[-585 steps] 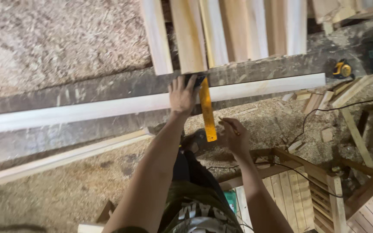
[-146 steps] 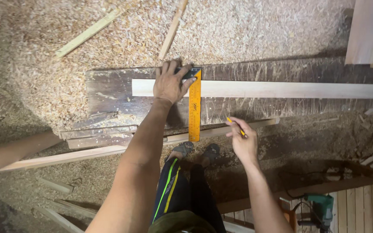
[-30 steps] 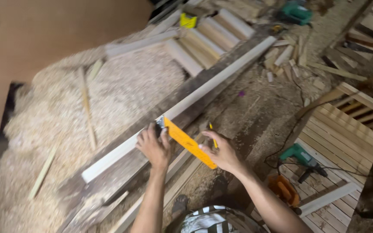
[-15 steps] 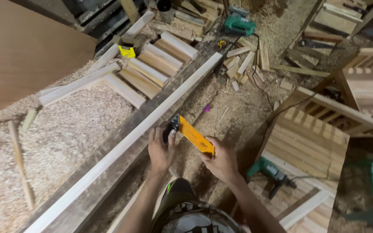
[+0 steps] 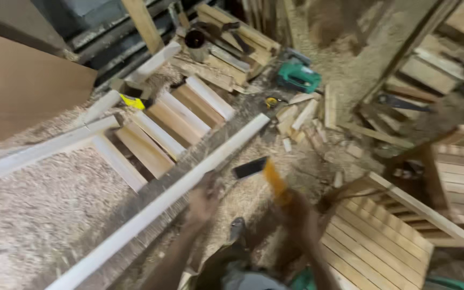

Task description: The person measures wooden slats laid across a workbench with a tape measure and marks them with a pencil. They then use a try square to mark straight lines on a long wooden strip, repositioning the square along the wood.

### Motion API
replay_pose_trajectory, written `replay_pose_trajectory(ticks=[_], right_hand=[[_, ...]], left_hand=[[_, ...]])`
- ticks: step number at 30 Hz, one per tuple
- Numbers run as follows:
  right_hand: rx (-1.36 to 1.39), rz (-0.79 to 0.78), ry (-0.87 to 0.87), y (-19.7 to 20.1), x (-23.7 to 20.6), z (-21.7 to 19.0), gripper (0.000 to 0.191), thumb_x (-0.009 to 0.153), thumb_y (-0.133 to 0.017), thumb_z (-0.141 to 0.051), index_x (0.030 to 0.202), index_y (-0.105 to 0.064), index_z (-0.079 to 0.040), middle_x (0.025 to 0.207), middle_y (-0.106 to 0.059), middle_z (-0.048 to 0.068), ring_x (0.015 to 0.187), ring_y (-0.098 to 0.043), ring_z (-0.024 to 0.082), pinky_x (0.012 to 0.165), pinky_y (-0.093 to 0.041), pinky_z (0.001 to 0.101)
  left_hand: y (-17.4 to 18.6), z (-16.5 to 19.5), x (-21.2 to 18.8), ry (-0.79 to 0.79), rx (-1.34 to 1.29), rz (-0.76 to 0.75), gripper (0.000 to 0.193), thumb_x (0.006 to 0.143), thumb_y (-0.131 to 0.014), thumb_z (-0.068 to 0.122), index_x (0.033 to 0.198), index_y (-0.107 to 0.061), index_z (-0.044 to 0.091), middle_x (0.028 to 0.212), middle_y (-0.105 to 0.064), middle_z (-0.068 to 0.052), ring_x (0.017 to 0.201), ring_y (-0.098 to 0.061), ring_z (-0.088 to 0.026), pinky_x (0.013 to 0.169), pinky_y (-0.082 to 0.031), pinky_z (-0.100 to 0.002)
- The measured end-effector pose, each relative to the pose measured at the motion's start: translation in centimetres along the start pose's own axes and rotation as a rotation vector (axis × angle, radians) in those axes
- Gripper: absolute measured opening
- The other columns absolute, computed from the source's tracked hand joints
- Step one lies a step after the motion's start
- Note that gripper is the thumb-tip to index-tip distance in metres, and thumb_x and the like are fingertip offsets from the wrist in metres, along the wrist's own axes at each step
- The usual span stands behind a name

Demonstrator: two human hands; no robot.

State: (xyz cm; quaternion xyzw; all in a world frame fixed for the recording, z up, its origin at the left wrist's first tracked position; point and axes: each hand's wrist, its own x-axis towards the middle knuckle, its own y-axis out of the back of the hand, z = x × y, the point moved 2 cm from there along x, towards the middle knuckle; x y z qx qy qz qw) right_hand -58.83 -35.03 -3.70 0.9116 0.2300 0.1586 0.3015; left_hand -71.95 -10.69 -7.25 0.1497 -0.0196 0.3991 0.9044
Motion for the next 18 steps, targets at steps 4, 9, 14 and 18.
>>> replay_pose_trajectory(ticks=[4,9,14,18], right_hand=[[-0.139,-0.069,-0.123,0.1,8.0,3.7,0.040,0.085,-0.077,-0.012,0.124,-0.069,-0.009,0.084,-0.070,0.010,0.066,-0.066,0.022,0.059,-0.054,0.0379],[-0.210,-0.101,0.016,-1.8,20.6,8.6,0.043,0.086,-0.076,-0.013,0.128,-0.066,-0.011,0.098,-0.071,0.012,0.078,-0.069,0.024,0.064,-0.058,0.0391],[-0.020,-0.242,-0.011,-5.7,33.8,14.5,0.064,0.078,-0.074,-0.017,0.140,-0.058,-0.015,0.114,-0.074,0.015,0.094,-0.074,0.028,0.077,-0.060,0.0386],[-0.218,-0.349,0.050,-8.9,44.5,17.6,0.057,0.085,-0.073,-0.020,0.141,-0.062,-0.019,0.120,-0.074,0.017,0.103,-0.074,0.034,0.089,-0.060,0.0391]], left_hand=[[-3.3,-1.6,6.5,0.083,0.077,0.007,0.035,0.100,-0.063,0.015,0.133,-0.060,0.008,0.102,-0.073,-0.014,0.082,-0.073,-0.022,0.073,-0.061,-0.034],[-5.8,-1.6,13.0,0.177,0.203,-0.084,0.039,0.095,-0.067,0.016,0.132,-0.059,0.008,0.108,-0.072,-0.012,0.087,-0.074,-0.023,0.073,-0.061,-0.036],[-8.9,-4.2,17.9,0.222,0.154,0.069,0.035,0.094,-0.069,0.015,0.128,-0.064,0.008,0.106,-0.075,-0.013,0.089,-0.077,-0.025,0.073,-0.063,-0.040],[-13.0,-7.0,22.9,0.230,0.212,0.175,0.037,0.095,-0.068,0.016,0.131,-0.062,0.009,0.114,-0.076,-0.014,0.100,-0.077,-0.024,0.080,-0.062,-0.036]])
